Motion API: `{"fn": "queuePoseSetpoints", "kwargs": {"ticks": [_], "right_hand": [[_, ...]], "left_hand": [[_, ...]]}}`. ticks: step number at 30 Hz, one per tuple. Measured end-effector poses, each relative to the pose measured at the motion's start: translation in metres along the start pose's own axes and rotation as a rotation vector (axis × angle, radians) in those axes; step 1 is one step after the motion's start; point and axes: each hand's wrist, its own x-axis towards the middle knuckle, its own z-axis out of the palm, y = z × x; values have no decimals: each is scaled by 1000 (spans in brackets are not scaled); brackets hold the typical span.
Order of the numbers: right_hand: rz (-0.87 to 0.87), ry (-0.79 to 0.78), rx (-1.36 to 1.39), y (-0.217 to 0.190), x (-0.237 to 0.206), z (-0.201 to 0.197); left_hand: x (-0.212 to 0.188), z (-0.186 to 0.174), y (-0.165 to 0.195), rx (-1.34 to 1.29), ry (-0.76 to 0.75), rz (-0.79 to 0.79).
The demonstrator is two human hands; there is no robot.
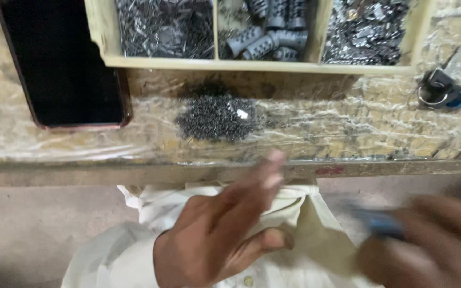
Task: The person sits at a workbench assembling wall plugs. They pick small metal pins from a compartment tray, insert each pin into a gray plastic anchor body, occasionally use a small blue-handled tool to press or drive the pin in, and set the finished plug aside, repeating the cycle.
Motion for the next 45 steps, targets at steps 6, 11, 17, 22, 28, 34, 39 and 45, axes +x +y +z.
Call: {"fn": "queuePoseSetpoints", "kwargs": {"ticks": [6, 11, 17, 22, 28, 34, 39, 45], "right_hand": [[-348, -256, -688, 39, 80, -19], [-328, -392, -612, 47, 105, -26], [-325, -492, -497, 105, 94, -42], [-222, -474, -398, 127, 90, -49], [184, -382, -286, 148, 80, -26], [-345, -598, -514, 124, 106, -31], [-361, -646, -465, 101, 129, -22], [-291, -575, -419, 111, 116, -41]], "left_hand": [[-2, 5, -32, -415, -40, 232], [-24, 12, -59, -132, -13, 345], [-20, 12, -58, -134, 38, 337], [-13, 16, -62, -225, 33, 361], [-14, 18, -64, -194, 24, 382], [-17, 16, -61, -136, 18, 359], [-14, 14, -61, -132, 29, 340], [-9, 12, -62, -188, 6, 351]]}}
